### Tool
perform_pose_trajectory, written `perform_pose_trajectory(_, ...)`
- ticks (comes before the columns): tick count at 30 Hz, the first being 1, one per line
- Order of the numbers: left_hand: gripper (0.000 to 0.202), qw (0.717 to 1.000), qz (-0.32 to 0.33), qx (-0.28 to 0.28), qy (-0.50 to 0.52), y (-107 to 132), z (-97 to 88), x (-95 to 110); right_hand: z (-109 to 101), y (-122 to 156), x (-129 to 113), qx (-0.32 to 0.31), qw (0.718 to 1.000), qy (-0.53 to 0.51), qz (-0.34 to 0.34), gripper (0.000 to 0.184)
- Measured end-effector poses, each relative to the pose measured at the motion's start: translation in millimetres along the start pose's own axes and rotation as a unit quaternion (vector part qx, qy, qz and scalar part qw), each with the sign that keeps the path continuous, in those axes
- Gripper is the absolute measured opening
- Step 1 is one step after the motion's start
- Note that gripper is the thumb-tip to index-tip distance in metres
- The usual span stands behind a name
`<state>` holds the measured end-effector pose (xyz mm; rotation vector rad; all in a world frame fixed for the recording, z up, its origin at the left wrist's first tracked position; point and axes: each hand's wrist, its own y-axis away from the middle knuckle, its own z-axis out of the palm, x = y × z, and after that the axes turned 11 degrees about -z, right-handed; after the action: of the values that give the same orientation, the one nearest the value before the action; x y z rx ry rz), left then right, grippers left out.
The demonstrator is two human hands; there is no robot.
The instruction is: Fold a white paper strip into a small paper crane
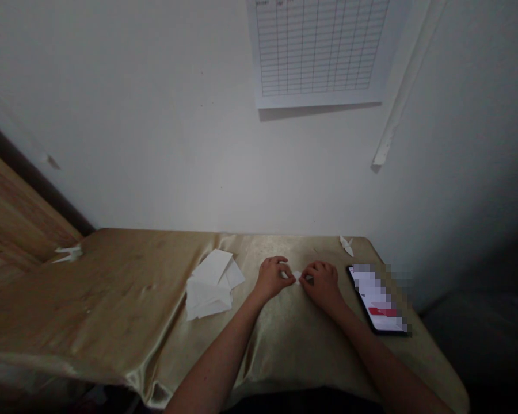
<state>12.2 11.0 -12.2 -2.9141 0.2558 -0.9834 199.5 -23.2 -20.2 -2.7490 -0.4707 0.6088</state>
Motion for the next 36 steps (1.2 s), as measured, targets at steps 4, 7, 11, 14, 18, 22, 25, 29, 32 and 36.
perform_pose_trajectory(4, 0.007, 1.0, -0.005, 0.01, -0.001, 0.0, 2.8, -0.8, -3.0, -0.9, -7.1, 0.001, 0.999, -0.001, 0.035, 0.012)
perform_pose_trajectory(7, 0.007, 1.0, -0.01, 0.015, 0.0, 0.1, 5.4, -1.6, -5.7, -1.3, -10.0, -0.007, 0.999, -0.001, 0.049, 0.013)
perform_pose_trajectory(11, 0.007, 1.0, -0.002, 0.016, 0.001, -0.8, 7.3, -3.7, -8.2, 0.8, -8.7, -0.003, 1.0, 0.012, 0.025, 0.016)
perform_pose_trajectory(14, 0.008, 1.0, 0.001, 0.01, 0.0, -2.0, 6.5, -5.5, -7.8, 1.9, -6.0, -0.003, 1.0, 0.022, 0.015, 0.018)
perform_pose_trajectory(18, 0.009, 1.0, 0.001, 0.006, -0.002, -1.7, 4.4, -5.6, -5.4, 1.0, -3.6, -0.007, 1.0, 0.022, 0.019, 0.019)
perform_pose_trajectory(22, 0.008, 1.0, 0.0, 0.008, -0.008, -0.2, 3.4, -3.6, -4.1, 0.1, -3.6, -0.011, 1.0, 0.019, 0.018, 0.018)
perform_pose_trajectory(25, 0.008, 1.0, 0.0, 0.011, -0.012, 0.2, 4.1, -2.5, -4.0, 0.2, -4.8, -0.009, 1.0, 0.019, 0.019, 0.018)
perform_pose_trajectory(29, 0.008, 1.0, -0.001, 0.014, -0.014, 0.2, 5.6, -2.2, -4.0, 0.1, -6.7, -0.013, 0.999, 0.018, 0.023, 0.016)
perform_pose_trajectory(32, 0.009, 1.0, -0.005, 0.014, -0.014, 0.6, 5.3, -1.7, -4.7, -0.4, -7.9, -0.02, 0.999, 0.014, 0.032, 0.015)
perform_pose_trajectory(36, 0.009, 1.0, -0.013, 0.01, -0.017, 1.4, 4.3, -0.3, -5.6, -1.3, -8.8, -0.023, 0.999, 0.007, 0.035, 0.015)
